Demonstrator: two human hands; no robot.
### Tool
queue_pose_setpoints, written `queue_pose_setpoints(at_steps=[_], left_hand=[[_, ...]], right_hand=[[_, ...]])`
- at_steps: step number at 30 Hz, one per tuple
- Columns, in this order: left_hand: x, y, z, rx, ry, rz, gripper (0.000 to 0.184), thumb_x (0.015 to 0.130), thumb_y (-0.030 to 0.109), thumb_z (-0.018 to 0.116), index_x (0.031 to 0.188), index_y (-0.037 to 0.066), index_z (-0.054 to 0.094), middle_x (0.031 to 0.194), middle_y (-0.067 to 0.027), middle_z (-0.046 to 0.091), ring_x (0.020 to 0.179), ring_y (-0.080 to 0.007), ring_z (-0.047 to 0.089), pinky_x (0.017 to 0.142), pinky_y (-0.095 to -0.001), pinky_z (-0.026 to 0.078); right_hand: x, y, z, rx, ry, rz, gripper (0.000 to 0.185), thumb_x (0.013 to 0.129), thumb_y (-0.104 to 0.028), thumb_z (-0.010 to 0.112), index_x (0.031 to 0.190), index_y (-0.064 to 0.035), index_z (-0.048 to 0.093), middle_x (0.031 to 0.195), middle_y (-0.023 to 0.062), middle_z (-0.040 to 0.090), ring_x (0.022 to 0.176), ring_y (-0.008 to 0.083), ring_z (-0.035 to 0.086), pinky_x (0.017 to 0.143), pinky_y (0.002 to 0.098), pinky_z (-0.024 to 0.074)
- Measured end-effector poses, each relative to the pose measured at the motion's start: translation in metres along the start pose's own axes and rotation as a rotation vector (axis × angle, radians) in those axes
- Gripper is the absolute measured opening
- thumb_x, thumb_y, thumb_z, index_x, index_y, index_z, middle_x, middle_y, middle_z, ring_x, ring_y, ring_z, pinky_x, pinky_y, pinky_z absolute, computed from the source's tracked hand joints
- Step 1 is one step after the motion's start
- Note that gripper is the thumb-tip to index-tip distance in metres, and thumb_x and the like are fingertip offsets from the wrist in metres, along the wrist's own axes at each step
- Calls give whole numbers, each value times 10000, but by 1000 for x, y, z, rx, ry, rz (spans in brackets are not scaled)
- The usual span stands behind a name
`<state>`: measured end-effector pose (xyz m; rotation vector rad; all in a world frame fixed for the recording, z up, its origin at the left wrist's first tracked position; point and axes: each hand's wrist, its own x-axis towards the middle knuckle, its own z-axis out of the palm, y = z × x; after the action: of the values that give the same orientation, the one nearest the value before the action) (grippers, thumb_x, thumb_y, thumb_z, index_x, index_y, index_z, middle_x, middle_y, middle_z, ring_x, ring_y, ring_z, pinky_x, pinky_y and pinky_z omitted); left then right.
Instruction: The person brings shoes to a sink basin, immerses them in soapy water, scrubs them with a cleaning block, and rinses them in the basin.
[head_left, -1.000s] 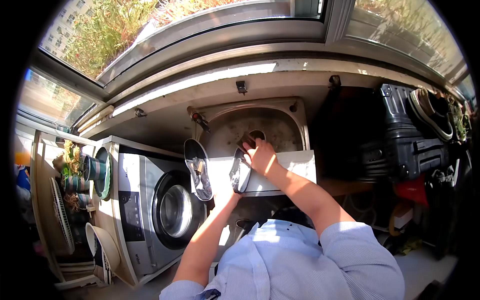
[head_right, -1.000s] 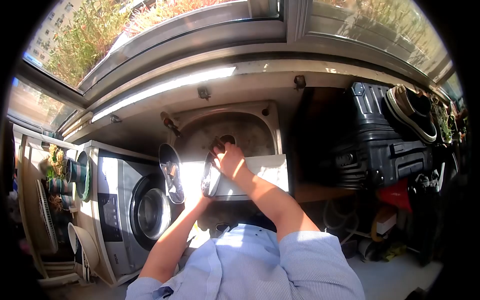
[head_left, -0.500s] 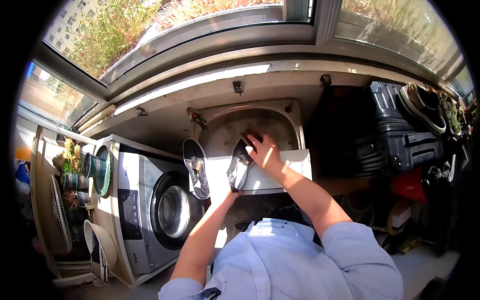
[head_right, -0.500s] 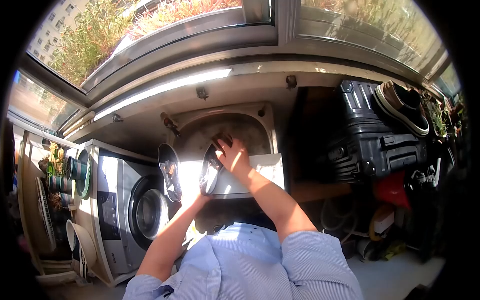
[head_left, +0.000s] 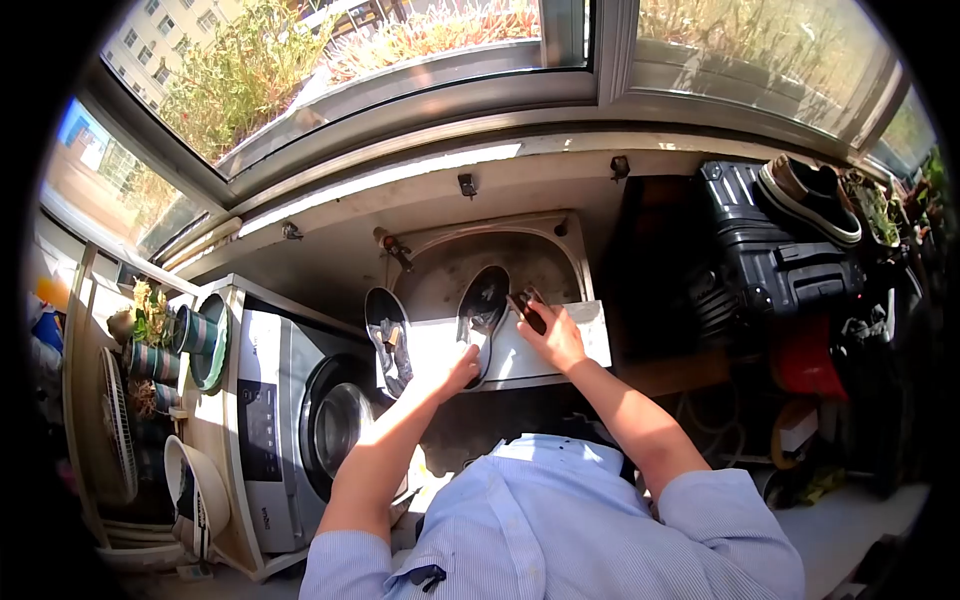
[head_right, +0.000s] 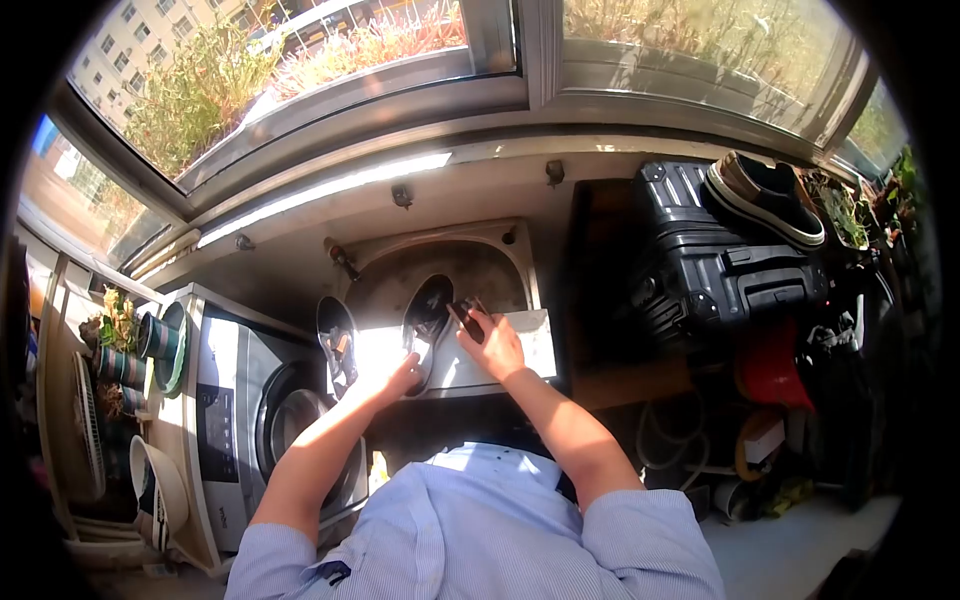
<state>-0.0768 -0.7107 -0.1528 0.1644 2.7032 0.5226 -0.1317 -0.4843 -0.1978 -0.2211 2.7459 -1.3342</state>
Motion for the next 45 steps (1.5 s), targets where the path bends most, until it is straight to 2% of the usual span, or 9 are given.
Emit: queue_pose_setpoints(at_steps=[2, 5, 15, 21, 26, 28, 35, 42, 45], left_hand=[[11, -18, 13, 3, -82, 50, 304, 860, 321, 544, 897, 37, 645, 895, -178, 618, 916, -356, 596, 872, -428, 454], [26, -46, 39, 558, 37, 660, 186, 847, 215, 529, 877, 60, 627, 811, -170, 598, 880, -338, 602, 873, -429, 463], [35, 80, 37, 267, 298, 576, 122, 794, 134, 545, 895, 67, 553, 694, -130, 588, 721, -313, 632, 654, -430, 487], [43, 90, 66, 71, 86, 232, 338, 793, 94, 564, 1129, 65, 546, 1012, -159, 598, 936, -347, 615, 781, -452, 509], [30, 59, 26, 2, 346, 489, 395, 673, 83, 617, 1067, 57, 601, 994, -122, 617, 912, -331, 600, 794, -434, 494], [24, 35, 8, -10, 337, 435, 623, 630, 142, 669, 1223, 32, 509, 1250, -216, 502, 1162, -391, 477, 991, -456, 392], [17, -26, 3, 382, -78, -166, 1071, 501, 439, 859, 1345, -5, 372, 1323, -239, 437, 1249, -378, 406, 1063, -473, 323], [-2, -62, 76, -19, 162, -88, 829, 554, 361, 833, 1232, 10, 508, 1111, -212, 584, 1063, -358, 560, 933, -412, 449], [0, -82, 119, -247, 144, -21, 747, 612, 224, 804, 1260, 20, 493, 1122, -169, 597, 1059, -294, 571, 930, -380, 455]], right_hand=[[-2, 1, -10, -20, -10, 26, 592, 786, -482, 653, 1264, -142, 569, 1139, 185, 557, 1093, 349, 546, 952, 413, 437], [-3, 4, -24, -18, -31, 74, 614, 789, -505, 632, 1291, -162, 543, 1170, 167, 541, 1120, 336, 531, 978, 405, 420], [-2, 15, -42, -14, 53, 44, 584, 796, -482, 640, 1269, -150, 558, 1145, 145, 558, 1107, 309, 536, 951, 390, 437], [-8, 40, -46, -93, 83, 65, 574, 796, -515, 636, 1233, -147, 583, 1158, 138, 557, 1102, 320, 542, 939, 393, 451], [-19, 54, -44, -108, 53, 95, 577, 801, -510, 640, 1243, -143, 583, 1150, 141, 558, 1073, 311, 561, 923, 377, 462], [-24, 53, -44, -88, 48, 124, 579, 803, -507, 642, 1249, -142, 582, 1147, 144, 559, 1069, 308, 563, 922, 372, 463], [-22, 42, -50, -101, 107, -30, 543, 802, -472, 649, 1232, -146, 585, 1145, 151, 549, 1088, 317, 542, 923, 390, 456], [-20, 11, -35, -184, 174, -350, 470, 806, -415, 652, 1215, -191, 600, 1161, 182, 518, 1024, 346, 556, 882, 437, 476], [-31, -14, -14, -373, -335, -235, 468, 809, -429, 639, 1222, -211, 610, 1126, 189, 520, 976, 334, 591, 846, 415, 504]])
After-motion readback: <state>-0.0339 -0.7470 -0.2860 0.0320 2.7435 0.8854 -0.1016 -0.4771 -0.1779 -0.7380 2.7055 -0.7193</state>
